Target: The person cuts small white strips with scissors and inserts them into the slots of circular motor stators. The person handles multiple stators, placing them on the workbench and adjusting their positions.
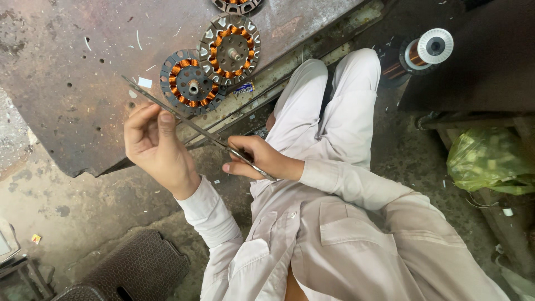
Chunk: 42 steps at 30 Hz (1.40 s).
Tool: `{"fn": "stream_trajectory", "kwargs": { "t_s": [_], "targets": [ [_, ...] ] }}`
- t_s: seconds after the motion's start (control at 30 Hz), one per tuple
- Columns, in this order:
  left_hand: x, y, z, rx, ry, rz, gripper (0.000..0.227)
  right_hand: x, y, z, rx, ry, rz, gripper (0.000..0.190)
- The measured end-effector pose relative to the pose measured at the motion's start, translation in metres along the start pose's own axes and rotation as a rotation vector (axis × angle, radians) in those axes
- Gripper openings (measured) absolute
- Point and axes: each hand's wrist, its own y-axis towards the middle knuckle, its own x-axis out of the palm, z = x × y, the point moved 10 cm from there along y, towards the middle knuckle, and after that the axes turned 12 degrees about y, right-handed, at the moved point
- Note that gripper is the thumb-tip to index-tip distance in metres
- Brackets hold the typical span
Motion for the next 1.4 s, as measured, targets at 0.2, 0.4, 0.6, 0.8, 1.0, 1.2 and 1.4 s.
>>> {"fn": "stream_trajectory", "kwargs": {
  "t_s": [0.2,0.4,0.6,0.8,1.0,1.2,1.4],
  "targets": [
    [-0.003,-0.003,0.003,0.017,0.008,-0.003,0.016,-0.004,-0.003,0.007,-0.009,0.014,0.011,0.038],
    [-0.003,-0.001,0.009,0.025,0.038,-0.011,0.017,-0.010,-0.006,-0.005,-0.106,-0.115,0.045,0.037],
    [0.003,0.001,0.015,0.048,-0.014,-0.027,0.014,0.000,-0.003,-0.009,-0.052,-0.077,-0.027,0.039],
    [0.004,-0.001,0.017,0.022,-0.003,-0.028,0.014,-0.006,-0.002,-0.008,-0.060,-0.048,0.008,0.037],
    [0.005,0.001,0.020,0.061,0.029,-0.054,0.016,-0.011,-0.007,-0.005,-0.111,-0.080,0.037,0.034],
    [0.001,0.002,0.013,0.020,0.037,-0.063,0.016,-0.012,-0.008,-0.001,-0.106,-0.067,0.041,0.031],
    [-0.029,0.008,0.012,0.012,-0.104,0.022,0.012,-0.051,-0.017,0.009,0.046,-0.377,-0.077,0.027]
  ]
}}
